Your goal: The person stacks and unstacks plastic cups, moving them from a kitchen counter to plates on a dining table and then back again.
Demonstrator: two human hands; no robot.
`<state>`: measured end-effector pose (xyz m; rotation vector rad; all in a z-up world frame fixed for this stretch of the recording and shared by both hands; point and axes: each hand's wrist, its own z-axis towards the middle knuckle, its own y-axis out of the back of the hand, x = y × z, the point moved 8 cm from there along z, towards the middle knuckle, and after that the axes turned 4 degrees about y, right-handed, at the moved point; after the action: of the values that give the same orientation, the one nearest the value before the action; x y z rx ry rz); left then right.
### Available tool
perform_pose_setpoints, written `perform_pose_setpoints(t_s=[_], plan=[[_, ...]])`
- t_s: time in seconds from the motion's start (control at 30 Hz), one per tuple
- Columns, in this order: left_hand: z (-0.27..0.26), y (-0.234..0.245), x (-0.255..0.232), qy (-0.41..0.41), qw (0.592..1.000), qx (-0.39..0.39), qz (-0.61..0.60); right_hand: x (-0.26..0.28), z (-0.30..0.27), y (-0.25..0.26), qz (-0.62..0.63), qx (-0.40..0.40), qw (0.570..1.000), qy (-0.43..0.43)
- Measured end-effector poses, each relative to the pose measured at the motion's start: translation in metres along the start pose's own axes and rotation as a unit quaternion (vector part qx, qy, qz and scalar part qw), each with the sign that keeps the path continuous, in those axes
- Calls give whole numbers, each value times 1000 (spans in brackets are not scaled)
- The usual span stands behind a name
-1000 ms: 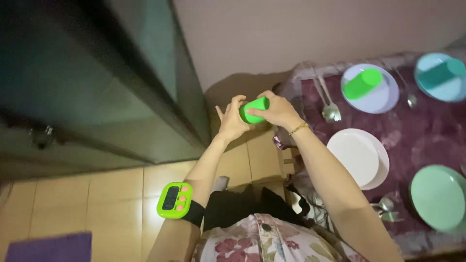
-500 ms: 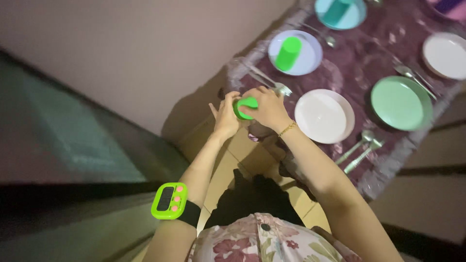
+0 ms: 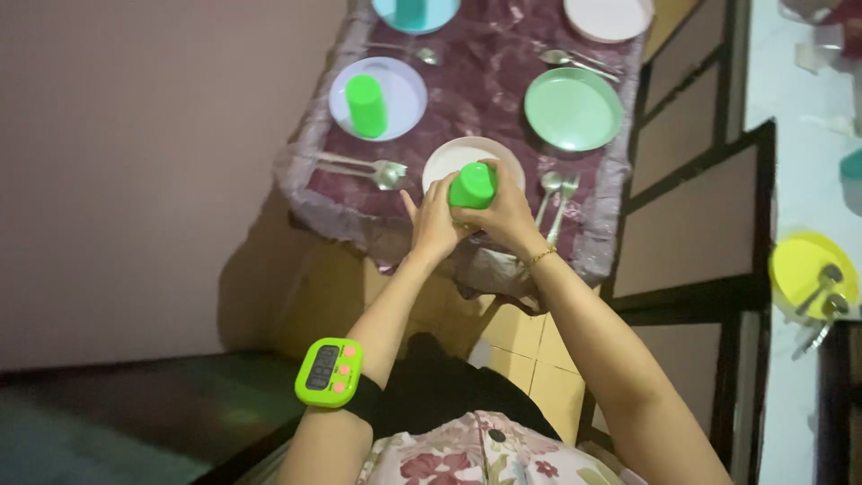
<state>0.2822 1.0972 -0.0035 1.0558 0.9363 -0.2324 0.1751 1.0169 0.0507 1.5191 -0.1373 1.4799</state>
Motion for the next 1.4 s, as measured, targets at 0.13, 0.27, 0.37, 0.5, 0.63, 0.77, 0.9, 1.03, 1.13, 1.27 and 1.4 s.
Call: perform_pose_setpoints(t_s=[0.13,0.27,0.37,0.5,0.63,0.77,0.9,1.03,1.13,1.27,1.4], plan=[[23,-39,-15,-8,997,69,-24,-21,1,35,-25,-24,999,-9],[48,-58,-13,-3,994,107,-25,-40,23,49,-55,-4,998,4],[57,-64,-6,11,992,122,-15,-56,28,46,-67,11,998,-17],[63,-71,2,15,990,137,-17,-68,33,40,-68,24,997,-5],[71,-83,15,14,989,149,1,-79,36,35,-109,15,994,-20],[78,-91,20,-21,985,171,24,-86,36,34,-92,33,993,-67],[78,-87,20,-31,978,201,39,-88,31,26,-109,33,989,-91],[79,-81,11,-62,975,206,53,-90,27,22,-114,13,989,-96],[78,-81,7,-82,971,213,66,-93,21,23,-115,9,984,-136],[80,-86,10,-91,972,209,63,-87,16,29,-119,-19,984,-130],[85,-87,11,-122,971,199,48,-82,12,34,-147,-38,981,-124]])
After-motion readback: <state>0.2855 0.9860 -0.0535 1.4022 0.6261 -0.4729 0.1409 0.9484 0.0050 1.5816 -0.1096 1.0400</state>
